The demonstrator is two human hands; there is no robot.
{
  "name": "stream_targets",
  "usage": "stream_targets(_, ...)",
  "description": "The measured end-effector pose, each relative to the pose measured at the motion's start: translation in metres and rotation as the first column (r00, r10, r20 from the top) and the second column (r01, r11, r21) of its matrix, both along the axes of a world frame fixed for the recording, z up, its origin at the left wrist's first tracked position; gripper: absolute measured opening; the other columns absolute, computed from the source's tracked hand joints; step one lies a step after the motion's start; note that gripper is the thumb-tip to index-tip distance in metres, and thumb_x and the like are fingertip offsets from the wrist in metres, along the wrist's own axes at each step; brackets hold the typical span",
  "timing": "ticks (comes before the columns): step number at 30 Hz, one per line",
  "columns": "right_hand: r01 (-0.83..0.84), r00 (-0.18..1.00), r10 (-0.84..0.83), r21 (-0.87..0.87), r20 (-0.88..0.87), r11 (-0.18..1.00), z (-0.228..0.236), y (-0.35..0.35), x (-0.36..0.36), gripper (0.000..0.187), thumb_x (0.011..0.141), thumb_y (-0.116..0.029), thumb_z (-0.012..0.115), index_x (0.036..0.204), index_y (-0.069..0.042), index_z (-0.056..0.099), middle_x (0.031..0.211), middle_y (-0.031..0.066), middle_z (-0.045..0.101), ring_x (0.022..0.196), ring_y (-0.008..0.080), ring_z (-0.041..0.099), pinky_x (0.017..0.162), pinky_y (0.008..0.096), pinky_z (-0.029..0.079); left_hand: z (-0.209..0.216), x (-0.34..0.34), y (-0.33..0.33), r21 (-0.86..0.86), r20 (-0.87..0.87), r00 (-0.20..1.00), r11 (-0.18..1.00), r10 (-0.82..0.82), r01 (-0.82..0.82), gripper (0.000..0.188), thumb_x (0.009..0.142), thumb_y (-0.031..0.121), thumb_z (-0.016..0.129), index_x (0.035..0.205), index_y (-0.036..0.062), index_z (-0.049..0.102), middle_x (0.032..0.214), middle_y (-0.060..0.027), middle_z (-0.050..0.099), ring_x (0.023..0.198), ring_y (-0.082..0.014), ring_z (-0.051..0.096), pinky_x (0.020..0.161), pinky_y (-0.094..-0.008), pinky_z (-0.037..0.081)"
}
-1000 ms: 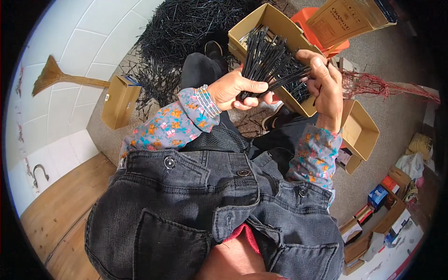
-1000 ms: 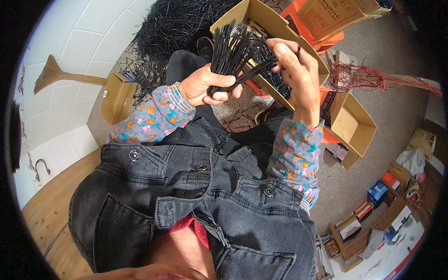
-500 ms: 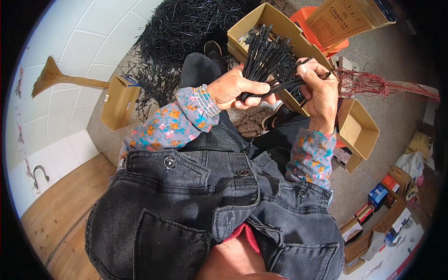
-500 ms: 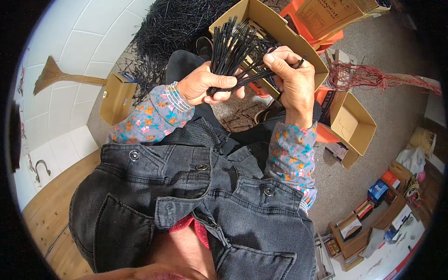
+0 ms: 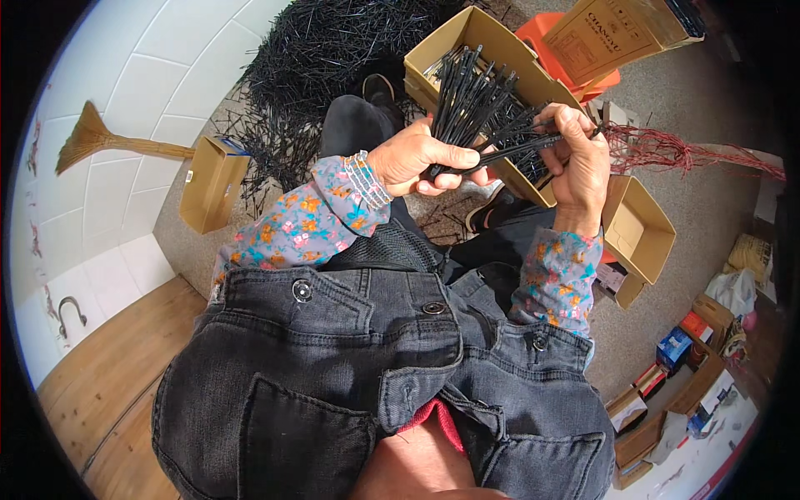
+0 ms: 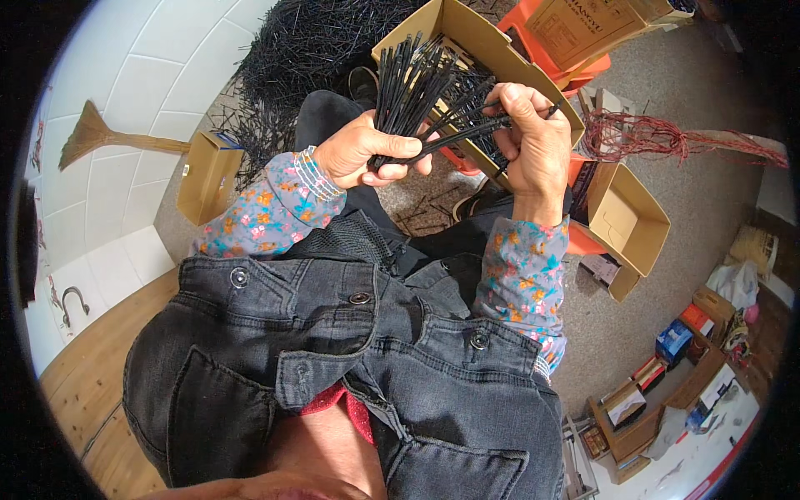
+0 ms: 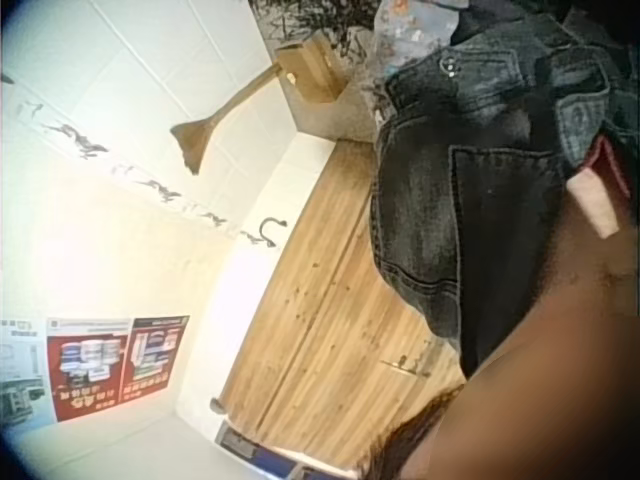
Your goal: Sorting and bundling plastic cable ties from large containers into smaller groups.
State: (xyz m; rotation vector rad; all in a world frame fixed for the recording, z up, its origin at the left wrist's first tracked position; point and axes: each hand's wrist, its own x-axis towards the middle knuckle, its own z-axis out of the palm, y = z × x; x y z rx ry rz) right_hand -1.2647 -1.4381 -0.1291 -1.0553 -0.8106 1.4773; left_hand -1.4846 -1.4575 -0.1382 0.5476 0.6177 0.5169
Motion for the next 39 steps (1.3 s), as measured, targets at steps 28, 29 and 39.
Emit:
stream_targets(28,-0.276,0.851,0.271,-0.056,0.449,0.96,0.024,0.016,0.0,0.015,0.081,-0.014,0.064,0.083,0.001,0.064,0.072,0.0007,0.061,0.063,0.0053,0.053,0.057,0.0187,0.041,0.002,-0.001,-0.006,0.161,-0.162,0.987,0.987,0.021,0.006,0.029,0.082,0.009,0.061,0.109,0.0007,0.054,0.083,-0.0119,0.063,0.048,-0.0055,0.044,0.034,-0.0166,0.03)
stream_targets(29,-0.249,0.878,0.263,-0.086,0.401,0.965,0.025,0.013,0.001,0.015,0.08,-0.014,0.064,0.083,0.001,0.064,0.072,0.001,0.061,0.063,0.0054,0.053,0.057,0.0185,0.041,0.002,-0.002,-0.006,0.136,-0.14,0.99,0.991,0.036,-0.017,0.029,0.082,0.008,0.061,0.109,0.0007,0.054,0.083,-0.0119,0.063,0.048,-0.0055,0.044,0.034,-0.0166,0.03)
stream_targets(39,-0.218,0.92,0.244,-0.116,0.306,0.969,0.023,0.01,0.003,0.017,0.082,-0.017,0.064,0.083,-0.001,0.062,0.073,0.0014,0.061,0.059,0.0053,0.053,0.052,0.0168,0.04,0.005,-0.004,-0.006,0.085,-0.069,0.998,0.996,0.008,-0.002,0.027,0.082,0.008,0.06,0.107,0.0002,0.054,0.083,-0.0116,0.062,0.048,-0.0059,0.043,0.034,-0.0169,0.03)
